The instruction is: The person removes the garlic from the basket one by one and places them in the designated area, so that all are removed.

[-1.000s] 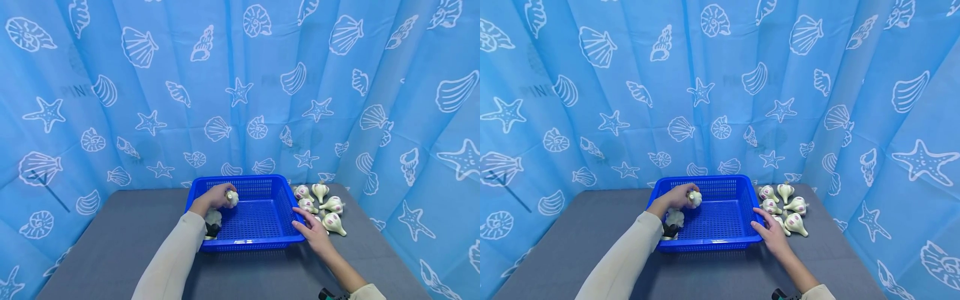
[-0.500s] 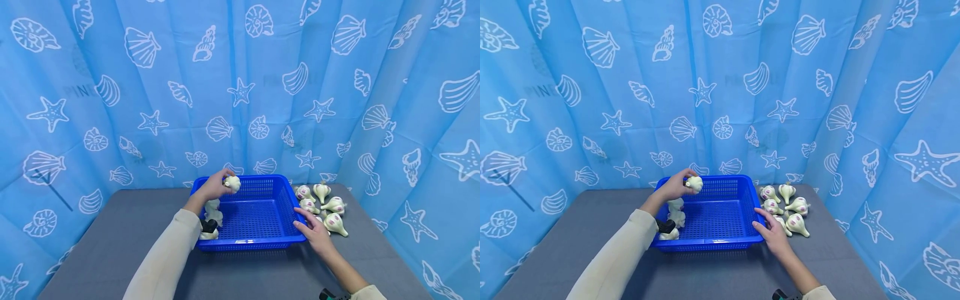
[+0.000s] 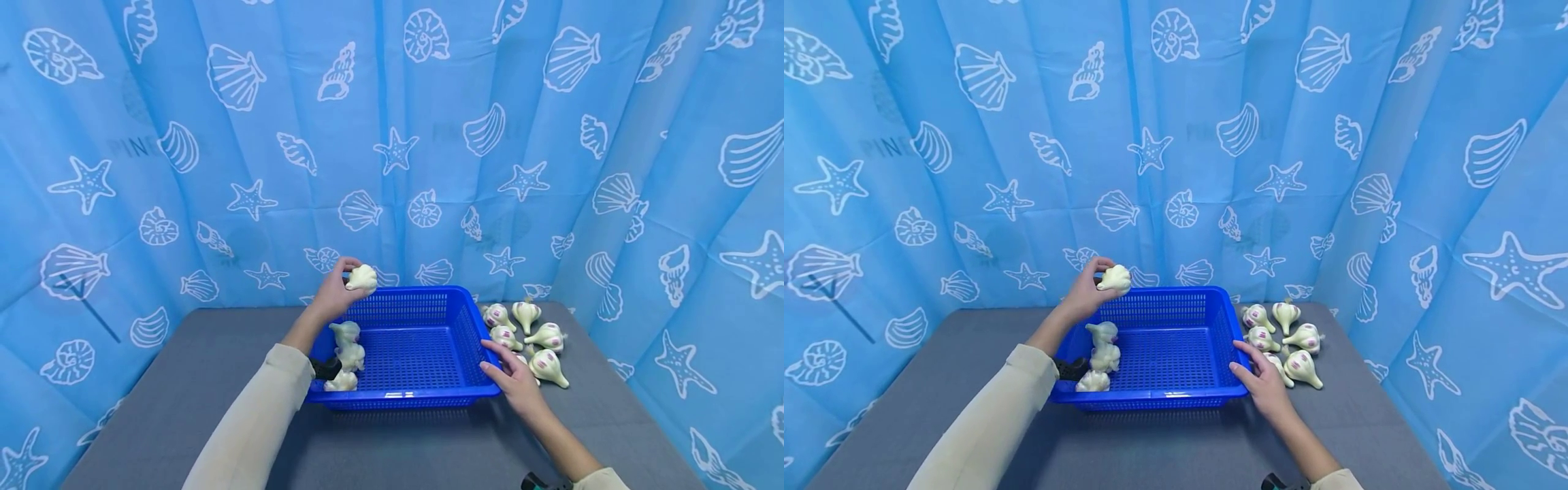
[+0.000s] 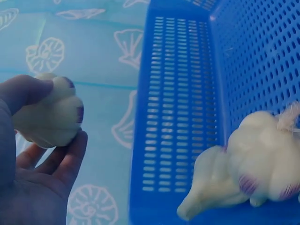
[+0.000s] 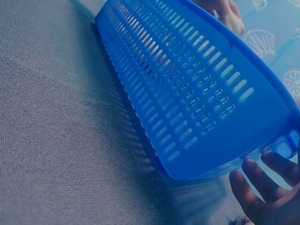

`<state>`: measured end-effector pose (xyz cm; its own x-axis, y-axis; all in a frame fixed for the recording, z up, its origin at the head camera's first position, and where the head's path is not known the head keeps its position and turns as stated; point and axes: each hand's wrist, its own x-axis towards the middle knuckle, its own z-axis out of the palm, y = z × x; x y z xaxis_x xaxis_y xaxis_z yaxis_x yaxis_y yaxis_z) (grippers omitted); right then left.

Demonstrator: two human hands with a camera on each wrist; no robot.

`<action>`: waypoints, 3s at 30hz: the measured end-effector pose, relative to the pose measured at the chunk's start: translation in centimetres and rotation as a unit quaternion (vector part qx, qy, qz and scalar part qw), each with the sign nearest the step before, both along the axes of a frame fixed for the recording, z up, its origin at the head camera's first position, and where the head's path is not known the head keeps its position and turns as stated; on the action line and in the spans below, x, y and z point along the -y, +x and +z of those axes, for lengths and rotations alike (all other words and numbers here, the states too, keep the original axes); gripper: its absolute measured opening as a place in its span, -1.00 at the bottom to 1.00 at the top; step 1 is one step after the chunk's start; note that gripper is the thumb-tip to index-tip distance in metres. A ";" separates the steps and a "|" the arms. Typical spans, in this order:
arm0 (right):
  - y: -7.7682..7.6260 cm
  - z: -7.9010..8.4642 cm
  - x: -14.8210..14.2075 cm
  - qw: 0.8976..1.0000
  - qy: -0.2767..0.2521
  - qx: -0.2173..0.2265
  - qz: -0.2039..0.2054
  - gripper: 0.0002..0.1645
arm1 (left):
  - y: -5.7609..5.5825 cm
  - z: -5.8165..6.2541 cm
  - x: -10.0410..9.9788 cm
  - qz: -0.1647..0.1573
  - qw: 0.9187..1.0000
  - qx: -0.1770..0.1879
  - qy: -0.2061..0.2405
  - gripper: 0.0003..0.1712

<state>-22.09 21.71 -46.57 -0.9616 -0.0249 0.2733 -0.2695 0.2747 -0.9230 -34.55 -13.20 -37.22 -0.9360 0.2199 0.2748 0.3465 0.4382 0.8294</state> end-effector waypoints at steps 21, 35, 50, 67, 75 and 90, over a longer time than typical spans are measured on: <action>-0.1 -0.3 0.1 1.000 0.005 -0.005 -0.010 -0.46 | 0.0 -1.1 4.9 0.039 0.997 -0.051 0.050 -0.31; 0.1 -0.2 0.1 0.999 0.027 0.015 -0.018 -0.46 | 0.0 -2.7 8.7 0.103 0.992 -0.032 0.071 -0.27; 0.2 -0.2 0.2 1.000 0.013 0.001 -0.019 -0.48 | 0.5 -4.2 10.9 0.138 0.989 -0.024 0.048 -0.29; 0.1 -0.3 0.2 1.000 0.004 -0.011 -0.016 -0.48 | 0.5 -8.2 12.1 0.163 0.986 0.018 0.041 -0.24; 0.2 -0.3 0.3 1.000 -0.002 0.000 -0.017 -0.48 | 0.8 -9.8 12.6 0.183 0.982 0.035 0.020 -0.27; 0.3 -0.2 0.3 1.000 -0.011 0.011 -0.018 -0.48 | 0.9 -12.4 13.4 0.194 0.978 0.074 -0.025 -0.31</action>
